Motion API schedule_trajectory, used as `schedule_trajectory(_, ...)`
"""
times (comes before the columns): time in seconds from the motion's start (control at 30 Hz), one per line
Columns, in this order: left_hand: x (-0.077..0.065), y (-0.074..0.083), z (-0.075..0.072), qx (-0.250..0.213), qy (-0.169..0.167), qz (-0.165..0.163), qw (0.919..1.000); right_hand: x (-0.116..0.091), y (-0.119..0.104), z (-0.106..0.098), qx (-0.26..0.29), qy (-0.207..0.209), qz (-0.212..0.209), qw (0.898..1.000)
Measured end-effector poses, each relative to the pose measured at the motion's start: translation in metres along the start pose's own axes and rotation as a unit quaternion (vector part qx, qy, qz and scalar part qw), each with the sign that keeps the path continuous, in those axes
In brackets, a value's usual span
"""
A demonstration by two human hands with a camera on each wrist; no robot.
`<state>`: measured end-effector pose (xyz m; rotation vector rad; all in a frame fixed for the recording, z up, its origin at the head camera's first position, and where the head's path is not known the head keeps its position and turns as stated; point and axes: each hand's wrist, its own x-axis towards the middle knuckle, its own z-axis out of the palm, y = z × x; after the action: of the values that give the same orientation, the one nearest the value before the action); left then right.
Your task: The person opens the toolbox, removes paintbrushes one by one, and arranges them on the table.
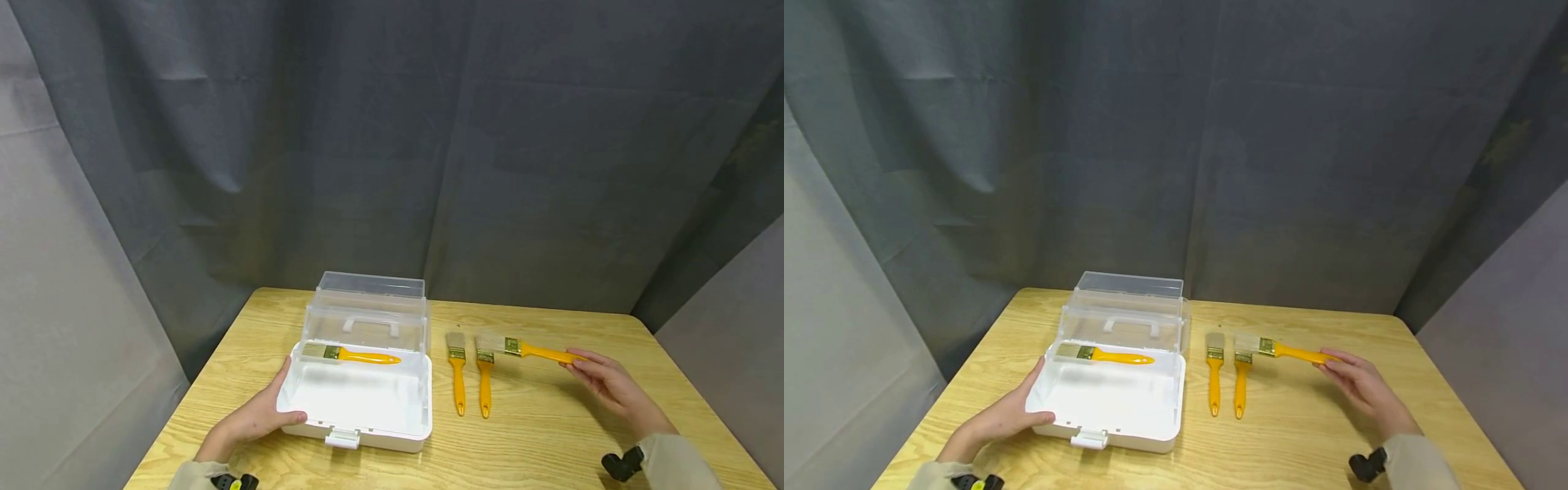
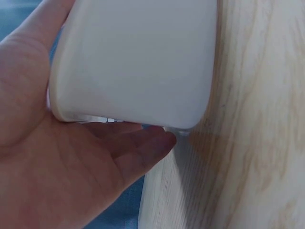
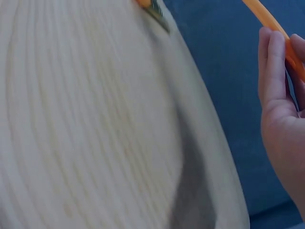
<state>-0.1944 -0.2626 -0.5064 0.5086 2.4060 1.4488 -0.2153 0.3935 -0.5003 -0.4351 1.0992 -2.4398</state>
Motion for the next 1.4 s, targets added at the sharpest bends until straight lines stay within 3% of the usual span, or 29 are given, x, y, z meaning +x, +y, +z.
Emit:
schedule_trajectory(0.3, 0.0, 0.002, -0.001, 0.007, 0.001, -0.005, 1.0, -0.017, -0.004, -0.019, -0.005, 0.038, -0.002, 0.999)
schedule_trajectory(0.4, -0.001, 0.004, -0.001, 0.017, 0.004, -0.011, 0.9998, -0.022, -0.005, -0.023, -0.004, 0.078, -0.005, 0.997)
schedule_trajectory(0.6, -0.001, 0.003, 0.001, 0.016, 0.008, -0.01, 0.9998, -0.03, -0.008, -0.027, -0.014, 0.176, 0.001, 0.984)
schedule_trajectory(0.9, -0.001, 0.003, 0.001, 0.02, 0.009, 0.003, 0.9997, -0.032, 0.0, -0.034, -0.107, 0.256, -0.018, 0.961)
schedule_trajectory(0.97, -0.002, 0.003, 0.001, 0.024, 0.009, 0.003, 0.9997, -0.031, 0.002, -0.035, -0.154, 0.279, -0.016, 0.948)
schedule_trajectory(1.03, -0.002, 0.003, 0.001, 0.029, 0.009, 0.0, 0.9996, -0.029, 0.004, -0.034, -0.224, 0.302, -0.002, 0.927)
schedule_trajectory(1.23, -0.002, 0.002, 0.001, 0.023, 0.011, -0.008, 0.9996, -0.022, 0.01, -0.021, -0.411, 0.338, 0.079, 0.843)
schedule_trajectory(1.33, -0.001, 0.002, 0.001, 0.02, 0.009, -0.007, 0.9997, -0.017, 0.012, -0.012, -0.451, 0.33, 0.113, 0.821)
schedule_trajectory(1.4, -0.001, 0.002, 0.001, 0.015, 0.007, -0.007, 0.9998, -0.015, 0.014, -0.006, -0.462, 0.318, 0.133, 0.817)
